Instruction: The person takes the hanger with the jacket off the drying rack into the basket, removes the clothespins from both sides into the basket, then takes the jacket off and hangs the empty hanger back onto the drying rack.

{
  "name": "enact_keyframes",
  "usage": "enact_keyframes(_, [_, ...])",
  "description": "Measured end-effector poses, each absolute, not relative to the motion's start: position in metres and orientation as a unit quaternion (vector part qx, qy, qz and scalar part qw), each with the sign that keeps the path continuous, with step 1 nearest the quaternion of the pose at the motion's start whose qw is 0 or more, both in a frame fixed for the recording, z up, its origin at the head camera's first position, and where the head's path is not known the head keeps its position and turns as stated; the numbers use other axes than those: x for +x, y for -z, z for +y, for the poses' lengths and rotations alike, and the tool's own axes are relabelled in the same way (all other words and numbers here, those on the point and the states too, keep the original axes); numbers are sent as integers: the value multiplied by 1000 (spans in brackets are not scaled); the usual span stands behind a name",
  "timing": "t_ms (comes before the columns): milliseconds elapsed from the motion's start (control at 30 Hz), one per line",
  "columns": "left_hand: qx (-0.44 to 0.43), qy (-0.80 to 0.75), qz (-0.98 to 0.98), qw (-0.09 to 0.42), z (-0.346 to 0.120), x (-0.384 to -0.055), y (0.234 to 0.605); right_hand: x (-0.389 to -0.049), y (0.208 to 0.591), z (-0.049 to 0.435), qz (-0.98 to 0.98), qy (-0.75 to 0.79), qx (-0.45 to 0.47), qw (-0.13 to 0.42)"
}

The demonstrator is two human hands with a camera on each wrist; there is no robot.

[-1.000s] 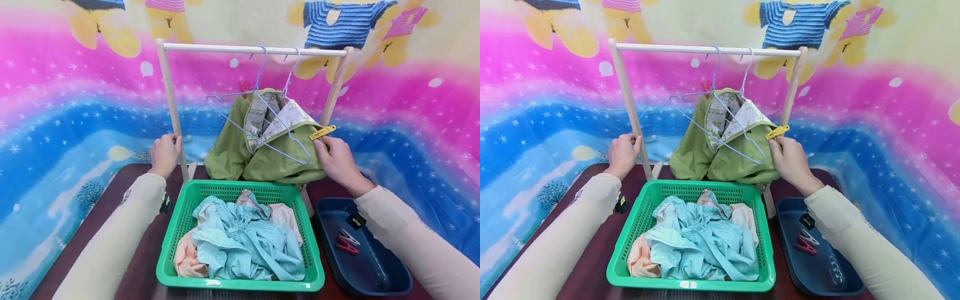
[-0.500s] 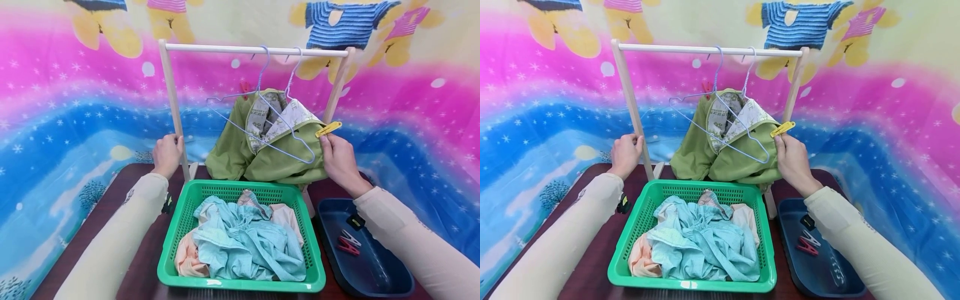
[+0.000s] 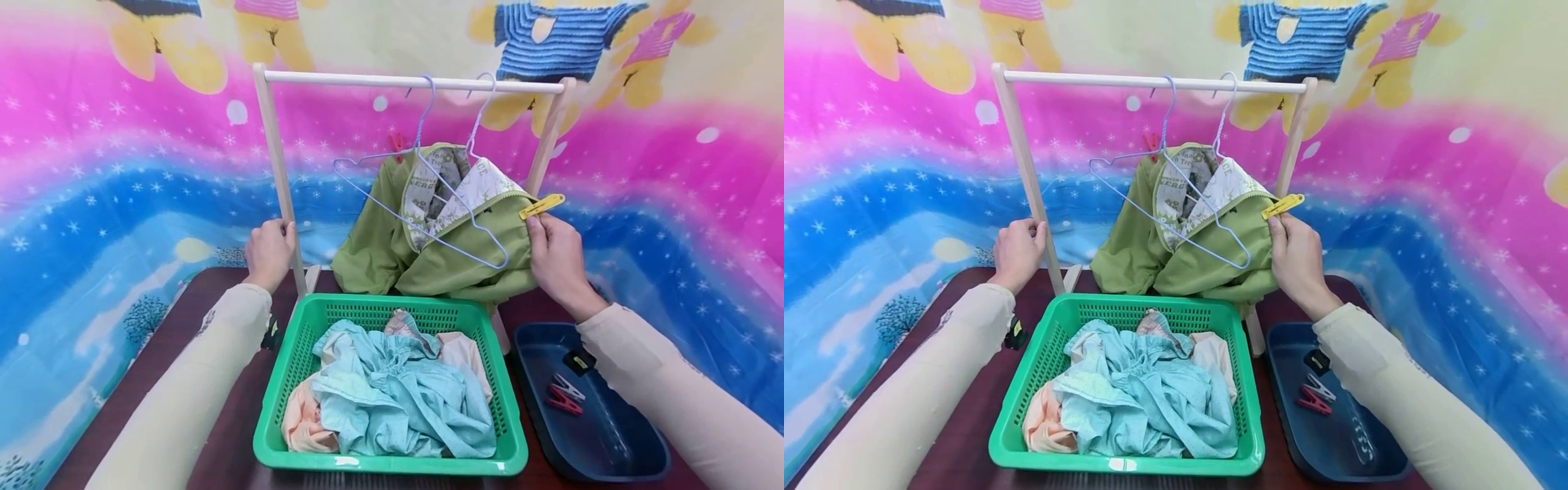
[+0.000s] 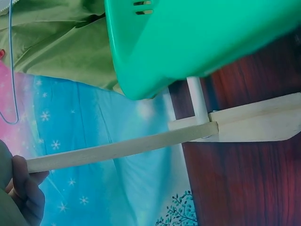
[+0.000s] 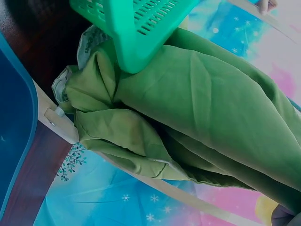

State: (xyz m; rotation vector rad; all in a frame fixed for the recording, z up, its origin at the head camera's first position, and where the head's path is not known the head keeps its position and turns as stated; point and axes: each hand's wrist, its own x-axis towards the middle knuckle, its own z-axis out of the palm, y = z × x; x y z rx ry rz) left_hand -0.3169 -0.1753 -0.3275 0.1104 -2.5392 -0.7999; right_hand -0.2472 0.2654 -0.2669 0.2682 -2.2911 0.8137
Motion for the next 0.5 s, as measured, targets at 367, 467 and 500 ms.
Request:
enact_keyframes(367, [48,296,-925,235,-175,-314,328,-241,263,263,-861,-334,102,369])
enact_keyframes(467, [47,296,-925,235,-174,-315,328,-240,263,264,-855,-339,104,379])
enact_keyframes(500, [47,296,-924,236,-174,-315,328,-239,263,264,-852,-341,103,383])
